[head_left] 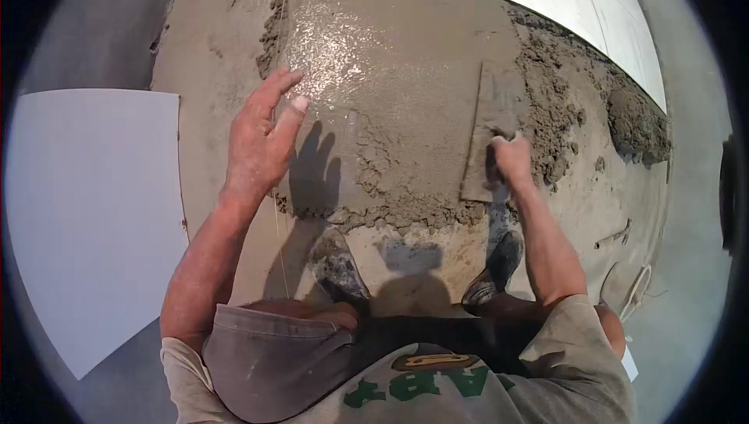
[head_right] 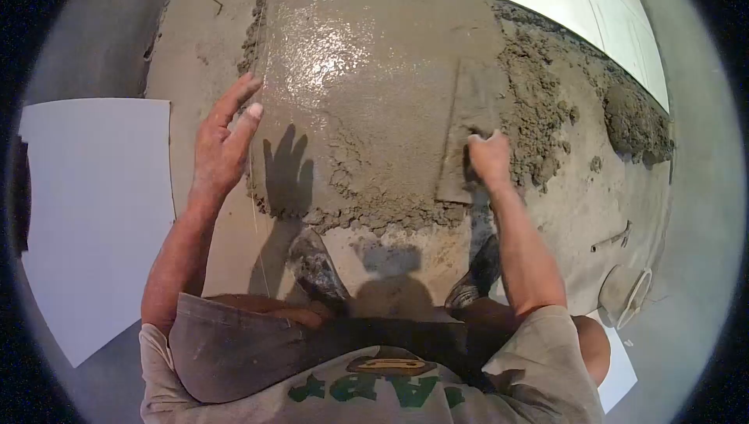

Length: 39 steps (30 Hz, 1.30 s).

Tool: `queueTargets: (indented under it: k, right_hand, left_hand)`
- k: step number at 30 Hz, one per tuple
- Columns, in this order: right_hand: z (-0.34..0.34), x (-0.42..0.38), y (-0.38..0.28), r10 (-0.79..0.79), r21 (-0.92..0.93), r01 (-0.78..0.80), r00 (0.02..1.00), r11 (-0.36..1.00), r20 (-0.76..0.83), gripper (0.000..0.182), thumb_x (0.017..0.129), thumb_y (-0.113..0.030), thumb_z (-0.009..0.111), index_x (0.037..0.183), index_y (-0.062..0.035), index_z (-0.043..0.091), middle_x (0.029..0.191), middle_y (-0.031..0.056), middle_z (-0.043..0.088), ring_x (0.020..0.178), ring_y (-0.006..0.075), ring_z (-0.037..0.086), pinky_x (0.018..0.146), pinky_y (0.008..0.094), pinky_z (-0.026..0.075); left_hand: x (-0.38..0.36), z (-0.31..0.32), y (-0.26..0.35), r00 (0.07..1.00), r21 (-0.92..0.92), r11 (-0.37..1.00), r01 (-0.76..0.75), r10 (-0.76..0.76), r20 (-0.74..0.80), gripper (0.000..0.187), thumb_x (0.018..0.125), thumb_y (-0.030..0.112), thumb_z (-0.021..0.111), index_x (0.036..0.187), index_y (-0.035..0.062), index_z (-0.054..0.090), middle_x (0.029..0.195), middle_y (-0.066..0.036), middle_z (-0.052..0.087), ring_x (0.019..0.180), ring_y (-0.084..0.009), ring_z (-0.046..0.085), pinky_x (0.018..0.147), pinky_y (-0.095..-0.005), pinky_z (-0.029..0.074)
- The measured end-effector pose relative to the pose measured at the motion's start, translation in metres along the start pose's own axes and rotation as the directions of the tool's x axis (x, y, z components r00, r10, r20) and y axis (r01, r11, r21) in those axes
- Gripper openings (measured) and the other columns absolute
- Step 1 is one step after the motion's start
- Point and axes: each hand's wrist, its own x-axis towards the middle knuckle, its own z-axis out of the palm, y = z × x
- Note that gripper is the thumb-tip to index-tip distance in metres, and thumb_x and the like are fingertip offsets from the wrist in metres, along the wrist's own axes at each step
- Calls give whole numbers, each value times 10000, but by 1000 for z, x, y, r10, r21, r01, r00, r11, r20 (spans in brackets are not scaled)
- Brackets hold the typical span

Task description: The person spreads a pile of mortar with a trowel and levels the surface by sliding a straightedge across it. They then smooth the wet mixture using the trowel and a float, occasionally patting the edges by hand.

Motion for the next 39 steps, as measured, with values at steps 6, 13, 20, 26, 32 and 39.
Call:
queueTargets:
  k: [6,13,20,26,32,39]
  right_hand:
    - [94,-86,-69,-44,257,-19,971,966,236,283,781,-113,582,980,73,504,746,137,600,511,179,593,434,320,490]
    - [155,-128,-127,-174,170,124,931,978,321,326,792,-147,595,981,100,500,859,250,613,798,328,638,745,430,504]
    - [164,-145,-157,-246,103,224,830,969,501,396,833,-193,582,1063,113,480,963,300,611,972,416,615,835,479,485]
    - [109,-109,-159,-342,-48,427,783,903,520,519,896,-436,588,1047,56,521,957,249,630,923,354,630,803,433,502]
    - [51,-51,-120,-404,-380,685,697,622,593,509,905,-507,549,1003,-9,526,814,198,641,791,342,652,713,442,523]
    - [65,-55,-93,-557,-222,973,216,57,802,401,919,-442,542,889,-50,463,625,137,600,563,319,626,523,431,520]
  left_hand:
    - [3,-10,-12,999,-25,999,21,-22,-32,405,928,243,562,1276,36,567,1397,-180,477,1304,-276,443,1080,-388,338]
    - [-2,-21,-23,995,-56,998,28,-33,-95,358,920,215,570,1245,66,585,1361,-190,507,1291,-282,465,1053,-380,375]
    - [-2,-24,-23,991,-75,993,94,-100,-83,403,938,240,567,1279,26,563,1407,-170,469,1302,-266,443,1072,-375,349]
    - [6,-22,-20,990,-213,976,35,-64,-129,389,934,226,573,1265,21,572,1382,-164,498,1305,-260,442,1076,-369,343]
    - [4,-27,-26,990,-73,996,46,-55,-129,379,934,217,570,1264,31,575,1381,-170,496,1303,-258,444,1077,-367,340]
    - [7,-19,-24,987,-73,992,106,-114,-115,374,928,213,571,1260,41,581,1389,-187,479,1303,-265,443,1072,-370,344]
